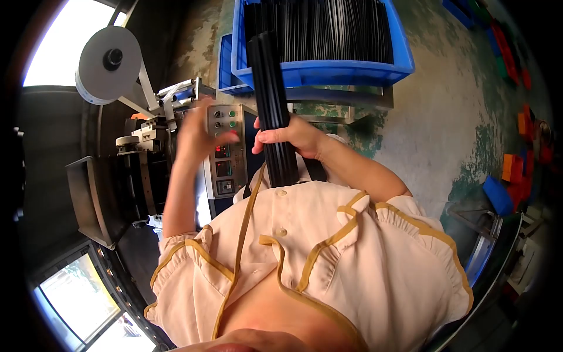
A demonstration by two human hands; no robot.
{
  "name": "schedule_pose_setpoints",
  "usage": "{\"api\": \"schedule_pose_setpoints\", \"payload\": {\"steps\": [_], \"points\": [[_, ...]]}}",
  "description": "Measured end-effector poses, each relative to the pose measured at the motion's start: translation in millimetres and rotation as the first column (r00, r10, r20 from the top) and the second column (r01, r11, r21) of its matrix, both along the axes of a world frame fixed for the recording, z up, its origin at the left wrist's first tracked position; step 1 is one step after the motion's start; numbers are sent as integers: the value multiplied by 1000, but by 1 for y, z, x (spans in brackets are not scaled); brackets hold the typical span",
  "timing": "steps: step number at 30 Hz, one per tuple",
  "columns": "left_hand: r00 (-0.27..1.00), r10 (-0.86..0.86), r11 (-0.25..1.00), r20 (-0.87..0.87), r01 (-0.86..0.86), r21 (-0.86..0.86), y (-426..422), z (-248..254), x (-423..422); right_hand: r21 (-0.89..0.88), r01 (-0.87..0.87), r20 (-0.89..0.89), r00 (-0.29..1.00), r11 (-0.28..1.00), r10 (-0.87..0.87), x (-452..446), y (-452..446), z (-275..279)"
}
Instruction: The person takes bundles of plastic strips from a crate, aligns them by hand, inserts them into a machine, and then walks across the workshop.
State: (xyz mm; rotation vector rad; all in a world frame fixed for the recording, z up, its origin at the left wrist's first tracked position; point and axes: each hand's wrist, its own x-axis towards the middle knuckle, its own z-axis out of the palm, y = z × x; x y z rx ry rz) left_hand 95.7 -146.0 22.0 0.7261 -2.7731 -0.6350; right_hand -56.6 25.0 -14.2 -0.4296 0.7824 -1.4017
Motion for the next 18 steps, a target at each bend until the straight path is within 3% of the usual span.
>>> {"api": "schedule_pose_setpoints", "payload": {"steps": [1, 2, 3, 5, 6, 7, 9, 10, 11, 14, 16, 18], "points": [[999, 53, 934, 11, -45, -354, -14, 19, 1, 21, -60, -7, 998, 998, 60, 1, -4, 1], [995, 90, 769, -48, -101, -631, -18, 32, 3, -2, -104, -4, 995, 995, 104, 5, -8, 3], [997, 52, 704, -57, -77, -706, -20, 42, 7, -25, -149, -2, 989, 988, 149, 10, -14, 5], [986, -106, 449, 130, 164, -878, -24, 47, 16, 14, -311, -71, 948, 950, 312, 21, -28, 11], [923, -303, 347, 238, 339, -874, -24, 47, 18, 12, -374, -101, 922, 927, 373, 28, -36, 13], [929, -285, 351, 235, 329, -877, -25, 48, 22, 11, -439, -131, 890, 898, 437, 36, -43, 15], [775, -525, 358, 352, 576, -735, -26, 48, 31, -11, -542, -157, 831, 840, 534, 49, -53, 12], [766, -600, 382, 232, 529, -758, -32, 46, 31, 15, -551, -139, 825, 834, 548, 50, -57, 14], [792, -562, 398, 240, 512, -761, -35, 43, 38, 36, -570, -120, 813, 821, 570, 50, -61, 15], [909, -374, 649, 183, 398, -648, -47, 27, 85, -31, -446, -95, 892, 894, 442, 45, -68, -5], [984, -160, 754, 82, 175, -633, -54, 24, 121, -46, -279, -10, 960, 959, 279, 23, -70, -11], [993, 92, 814, -67, -114, -569, -60, 34, 162, 92, -92, -55, 994, 991, 98, -8, -63, -31]]}}
